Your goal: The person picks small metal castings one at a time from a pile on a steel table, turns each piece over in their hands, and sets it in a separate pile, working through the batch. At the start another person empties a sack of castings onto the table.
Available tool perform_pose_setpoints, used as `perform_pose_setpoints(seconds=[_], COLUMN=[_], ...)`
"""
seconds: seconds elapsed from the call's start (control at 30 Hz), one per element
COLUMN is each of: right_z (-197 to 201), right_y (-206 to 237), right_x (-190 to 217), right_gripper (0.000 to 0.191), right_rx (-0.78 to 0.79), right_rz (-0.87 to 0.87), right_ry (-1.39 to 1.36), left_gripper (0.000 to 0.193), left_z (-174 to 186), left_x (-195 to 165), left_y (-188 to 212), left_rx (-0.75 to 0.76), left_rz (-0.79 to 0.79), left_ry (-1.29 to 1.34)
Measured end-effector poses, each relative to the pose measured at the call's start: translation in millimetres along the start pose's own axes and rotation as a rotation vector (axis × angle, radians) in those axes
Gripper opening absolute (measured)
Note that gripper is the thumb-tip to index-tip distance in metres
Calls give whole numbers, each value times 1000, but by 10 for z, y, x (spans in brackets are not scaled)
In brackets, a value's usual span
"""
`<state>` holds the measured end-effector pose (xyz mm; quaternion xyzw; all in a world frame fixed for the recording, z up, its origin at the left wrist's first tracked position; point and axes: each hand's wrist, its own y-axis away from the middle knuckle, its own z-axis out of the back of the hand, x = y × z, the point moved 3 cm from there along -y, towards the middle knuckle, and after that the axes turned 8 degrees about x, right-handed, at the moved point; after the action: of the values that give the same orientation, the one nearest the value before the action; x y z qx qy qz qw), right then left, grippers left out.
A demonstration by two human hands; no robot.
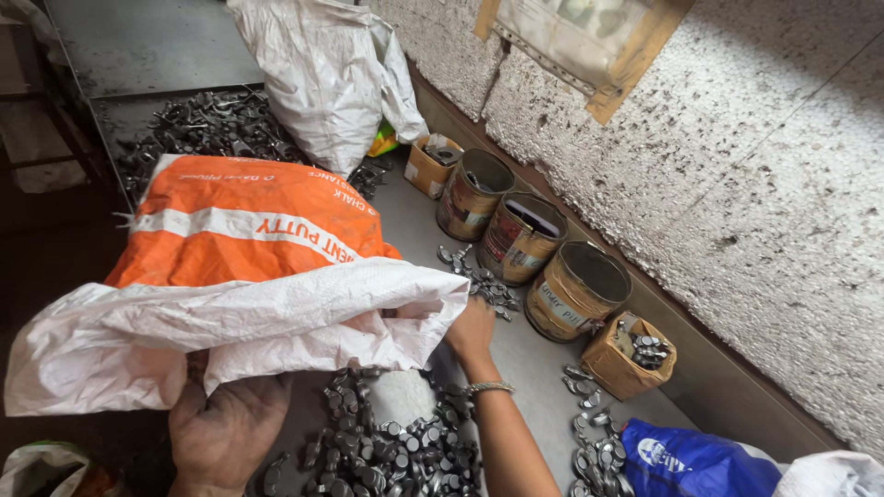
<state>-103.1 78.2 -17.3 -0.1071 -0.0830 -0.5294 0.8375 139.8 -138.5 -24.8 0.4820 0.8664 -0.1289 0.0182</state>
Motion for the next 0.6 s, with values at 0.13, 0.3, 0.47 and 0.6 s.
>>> perform_pose_setpoints(seconds=[0.13,0.3,0.47,0.6], right_z=[-20,0,270,545], right_y=[-53,122,555,1032], right_x=[270,107,-902,-1455], right_gripper=[50,49,50,50], right_rx=[64,149,159,-50], right_rz=[93,80,-331,-297], right_ry=[-23,40,300,274], left_gripper=[63,59,56,54], left_z=[36,207,436,367], left_x=[139,224,211,249], left_y=[15,-114,-140,-93], left_rx=[-90,-114,-97,-60], left_rz=[-43,-30,18,63], left_ry=[-55,43,121,192])
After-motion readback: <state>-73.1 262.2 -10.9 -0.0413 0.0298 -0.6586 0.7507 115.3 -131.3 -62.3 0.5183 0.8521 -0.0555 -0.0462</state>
